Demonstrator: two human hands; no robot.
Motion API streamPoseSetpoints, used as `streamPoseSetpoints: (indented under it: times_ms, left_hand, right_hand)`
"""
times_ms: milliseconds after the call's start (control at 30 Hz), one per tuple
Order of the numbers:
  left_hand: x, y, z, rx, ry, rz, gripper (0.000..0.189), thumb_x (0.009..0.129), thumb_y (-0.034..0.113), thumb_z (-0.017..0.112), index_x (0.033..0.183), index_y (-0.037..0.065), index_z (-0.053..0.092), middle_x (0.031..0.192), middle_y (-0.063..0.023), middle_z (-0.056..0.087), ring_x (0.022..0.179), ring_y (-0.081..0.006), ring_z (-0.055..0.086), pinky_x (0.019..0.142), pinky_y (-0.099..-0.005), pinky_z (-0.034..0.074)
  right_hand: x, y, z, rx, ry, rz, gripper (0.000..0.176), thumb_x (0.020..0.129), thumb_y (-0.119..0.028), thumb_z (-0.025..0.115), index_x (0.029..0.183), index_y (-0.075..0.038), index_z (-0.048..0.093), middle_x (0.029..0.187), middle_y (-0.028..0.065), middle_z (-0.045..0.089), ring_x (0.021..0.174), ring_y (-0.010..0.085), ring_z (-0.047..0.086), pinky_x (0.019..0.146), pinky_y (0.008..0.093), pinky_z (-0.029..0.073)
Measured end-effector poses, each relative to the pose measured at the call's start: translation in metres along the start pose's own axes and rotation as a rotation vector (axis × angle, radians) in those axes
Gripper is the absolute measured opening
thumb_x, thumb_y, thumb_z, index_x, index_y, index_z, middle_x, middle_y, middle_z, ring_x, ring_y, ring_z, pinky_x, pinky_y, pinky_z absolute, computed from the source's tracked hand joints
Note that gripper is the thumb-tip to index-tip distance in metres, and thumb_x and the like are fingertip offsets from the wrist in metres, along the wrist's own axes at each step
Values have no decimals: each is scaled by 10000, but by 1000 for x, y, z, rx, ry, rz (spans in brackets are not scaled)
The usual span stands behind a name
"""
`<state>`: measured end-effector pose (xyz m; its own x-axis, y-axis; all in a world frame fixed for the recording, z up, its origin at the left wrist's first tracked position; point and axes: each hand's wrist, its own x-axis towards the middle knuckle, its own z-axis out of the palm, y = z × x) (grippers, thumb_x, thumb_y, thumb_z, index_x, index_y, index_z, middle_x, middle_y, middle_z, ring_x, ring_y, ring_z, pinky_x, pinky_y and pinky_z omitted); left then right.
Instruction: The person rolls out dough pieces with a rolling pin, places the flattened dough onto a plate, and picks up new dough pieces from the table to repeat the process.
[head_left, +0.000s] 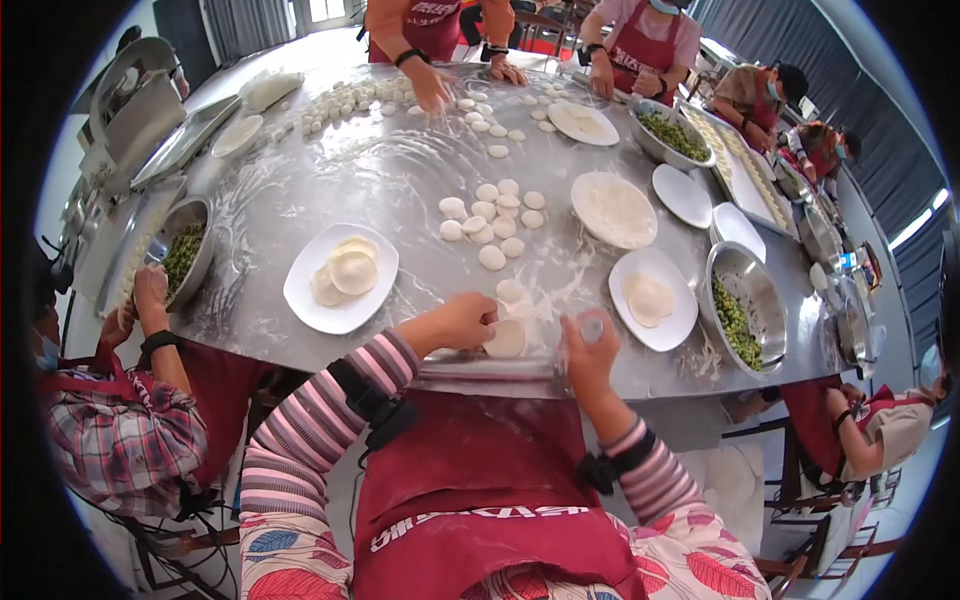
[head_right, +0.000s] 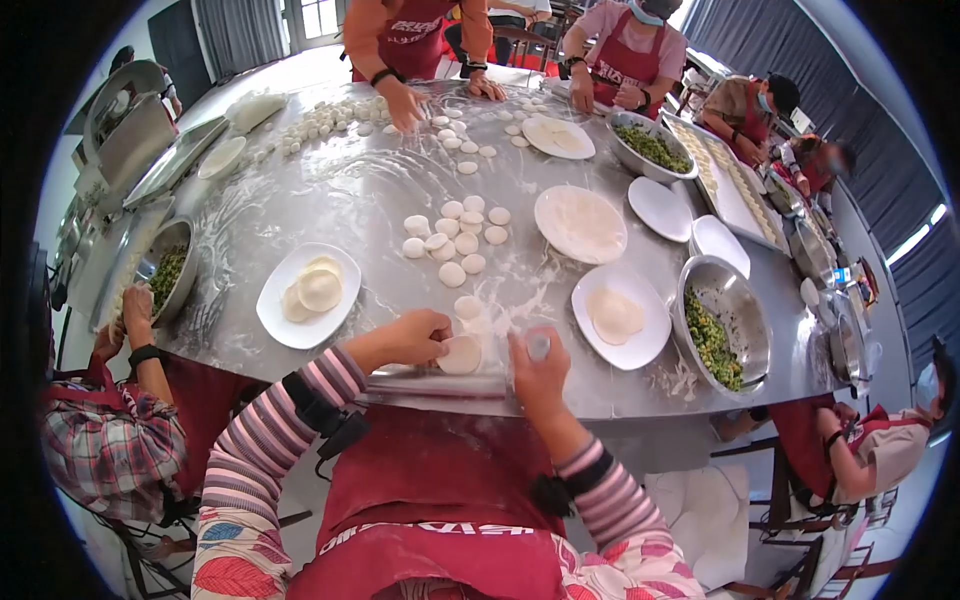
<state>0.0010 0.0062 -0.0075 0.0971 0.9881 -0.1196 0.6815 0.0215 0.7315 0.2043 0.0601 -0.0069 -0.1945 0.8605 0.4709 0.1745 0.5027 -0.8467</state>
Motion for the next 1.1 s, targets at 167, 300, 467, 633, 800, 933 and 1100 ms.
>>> streamPoseSetpoints:
  times_ms: [167, 300, 467, 633, 800, 933, 1100]
  left_hand:
    - [22, -2, 7, 204, 129, 28, 156, 719, 143, 572, 794, 8, 600, 716, -155, 608, 665, -259, 587, 632, -353, 451]
    - [8, 5, -1, 190, 27, 13, 167, 728, 147, 561, 801, 1, 597, 720, -167, 605, 678, -283, 587, 650, -363, 451]
    - [1, 9, -1, 96, -44, 13, 186, 729, 157, 550, 803, -8, 592, 729, -206, 592, 742, -348, 589, 678, -404, 446]
    - [16, 13, -1, 130, 60, -68, 169, 708, 125, 560, 811, 1, 610, 803, -219, 600, 817, -376, 575, 730, -422, 442]
    - [6, 3, -1, 6, 0, -75, 229, 748, 156, 506, 852, -37, 572, 814, -244, 586, 756, -384, 576, 708, -425, 436]
    - [4, 10, 8, 46, 53, 11, 223, 743, 146, 519, 863, -31, 580, 837, -242, 592, 799, -388, 569, 727, -421, 440]
    - [25, 7, 10, 125, 83, -58, 207, 715, 113, 529, 859, -21, 592, 841, -234, 595, 828, -386, 570, 748, -413, 443]
  right_hand:
    - [46, 17, 39, -158, 53, -147, 218, 727, -135, 672, 804, 3, 522, 608, 193, 541, 539, 331, 537, 505, 372, 412]
    - [12, 3, 7, -106, 33, -146, 174, 725, -89, 666, 763, -24, 510, 558, 152, 526, 493, 233, 533, 482, 331, 415]
    - [13, 24, 16, -69, 34, -24, 184, 717, -95, 673, 755, -24, 507, 578, 158, 538, 517, 281, 548, 483, 351, 416]
    - [46, 14, 41, -173, 88, -142, 204, 708, -113, 680, 776, -24, 510, 617, 189, 546, 597, 386, 545, 521, 403, 414]
    - [-4, -6, -4, -115, 30, -39, 183, 710, -79, 671, 758, -22, 504, 619, 152, 566, 583, 305, 575, 528, 362, 428]
    - [20, 22, 22, -147, 66, -56, 216, 717, -112, 675, 819, -1, 521, 645, 201, 562, 616, 359, 570, 533, 378, 432]
    - [39, 9, 32, -120, 29, -49, 226, 727, -137, 671, 818, 0, 517, 621, 202, 550, 577, 371, 557, 518, 391, 429]
